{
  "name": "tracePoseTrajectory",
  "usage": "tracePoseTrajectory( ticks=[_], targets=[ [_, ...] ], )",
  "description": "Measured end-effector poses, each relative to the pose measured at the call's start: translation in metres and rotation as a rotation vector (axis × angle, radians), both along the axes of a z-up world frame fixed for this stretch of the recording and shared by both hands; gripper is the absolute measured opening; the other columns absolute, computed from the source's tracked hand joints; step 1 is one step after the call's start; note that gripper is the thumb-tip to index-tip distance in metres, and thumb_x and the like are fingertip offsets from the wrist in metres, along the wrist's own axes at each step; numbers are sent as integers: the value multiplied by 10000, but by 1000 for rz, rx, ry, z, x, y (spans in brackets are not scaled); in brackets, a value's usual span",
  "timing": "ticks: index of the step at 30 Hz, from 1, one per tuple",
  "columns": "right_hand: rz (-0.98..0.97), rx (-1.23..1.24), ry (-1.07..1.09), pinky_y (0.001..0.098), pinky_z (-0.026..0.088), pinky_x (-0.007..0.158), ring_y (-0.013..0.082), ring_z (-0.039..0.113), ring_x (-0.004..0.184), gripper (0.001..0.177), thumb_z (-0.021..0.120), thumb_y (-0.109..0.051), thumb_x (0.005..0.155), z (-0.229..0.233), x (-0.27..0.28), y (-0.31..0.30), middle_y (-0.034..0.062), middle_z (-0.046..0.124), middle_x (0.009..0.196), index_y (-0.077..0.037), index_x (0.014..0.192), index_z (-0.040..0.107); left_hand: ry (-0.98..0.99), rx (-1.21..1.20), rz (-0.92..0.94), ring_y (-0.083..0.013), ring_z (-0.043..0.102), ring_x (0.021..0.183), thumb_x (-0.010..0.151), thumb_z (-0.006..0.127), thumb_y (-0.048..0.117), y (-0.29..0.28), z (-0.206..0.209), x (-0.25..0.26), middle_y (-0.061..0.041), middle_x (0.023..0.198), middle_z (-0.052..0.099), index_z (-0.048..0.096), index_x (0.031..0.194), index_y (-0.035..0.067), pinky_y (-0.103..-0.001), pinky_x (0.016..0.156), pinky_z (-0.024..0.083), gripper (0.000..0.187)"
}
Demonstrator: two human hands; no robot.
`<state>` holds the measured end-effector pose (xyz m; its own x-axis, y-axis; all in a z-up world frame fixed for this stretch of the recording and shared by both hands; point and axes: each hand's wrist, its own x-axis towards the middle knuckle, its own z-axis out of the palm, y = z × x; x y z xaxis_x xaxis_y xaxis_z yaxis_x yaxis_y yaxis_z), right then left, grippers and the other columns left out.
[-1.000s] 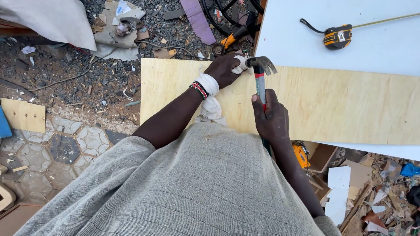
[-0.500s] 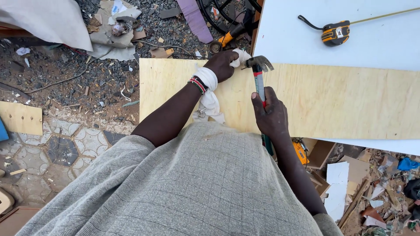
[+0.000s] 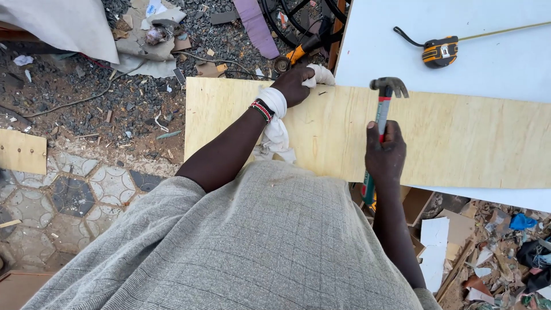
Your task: Hammering nails into a piece of plywood on a work surface.
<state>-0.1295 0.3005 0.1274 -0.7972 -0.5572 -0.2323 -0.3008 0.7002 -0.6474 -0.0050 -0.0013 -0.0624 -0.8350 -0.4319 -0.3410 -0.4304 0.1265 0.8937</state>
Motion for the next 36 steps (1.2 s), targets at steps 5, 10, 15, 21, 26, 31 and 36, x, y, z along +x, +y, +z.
tracePoseTrajectory(
  ticks=[5,10,15,21,26,31,36],
  targets=[
    [-116,245,316,667,611,941,515,810,1062,261,820,-380,1203,-29,-69,41,164,803,987,-149,1228,700,-102,-74,-92,-464,712,1483,1033,708,198,-6,38,1,-178,1531,793,797,1525,200,-600,1269,565,500],
    [-175,222,485,577,519,658,352,671,776,270,795,-165,1155,-45,-119,67,74,687,927,-137,1157,527,-190,-162,-244,-327,763,1095,971,700,222,-17,24,-17,-74,1292,807,753,1335,214,-494,820,564,368],
    [-155,248,456,589,529,705,357,695,865,324,872,-322,1186,-62,-124,73,95,731,962,-137,1244,612,-247,-176,-242,-336,764,1154,952,795,309,-19,32,-18,-46,1336,802,754,1295,234,-500,853,572,353],
    [-120,-23,565,625,533,871,433,579,1153,445,901,-141,1078,-50,-76,42,181,473,1304,-73,1288,515,-291,-201,-252,-366,763,1008,850,811,241,-26,41,-24,-97,1188,806,719,1150,186,-506,787,550,319],
    [249,-66,198,453,514,744,214,592,823,338,710,-472,1208,-20,8,-57,29,573,948,-162,1340,681,-317,-149,-250,-338,783,1085,833,868,243,-26,44,-30,-92,1261,825,780,1244,178,-495,828,594,425],
    [519,-123,153,517,489,715,325,608,861,323,566,-310,1297,-59,19,-108,94,638,1014,-81,1080,635,-353,-239,-290,-248,800,1188,820,898,402,-31,41,-30,112,1214,856,797,1073,338,-497,1153,451,280],
    [603,1,245,579,493,607,416,674,821,337,576,-375,1268,-50,9,-124,128,675,1090,-69,1220,711,-296,-65,-277,-186,787,1029,843,860,286,-43,31,-28,74,1159,862,845,1081,308,-401,849,609,239]
  ],
)
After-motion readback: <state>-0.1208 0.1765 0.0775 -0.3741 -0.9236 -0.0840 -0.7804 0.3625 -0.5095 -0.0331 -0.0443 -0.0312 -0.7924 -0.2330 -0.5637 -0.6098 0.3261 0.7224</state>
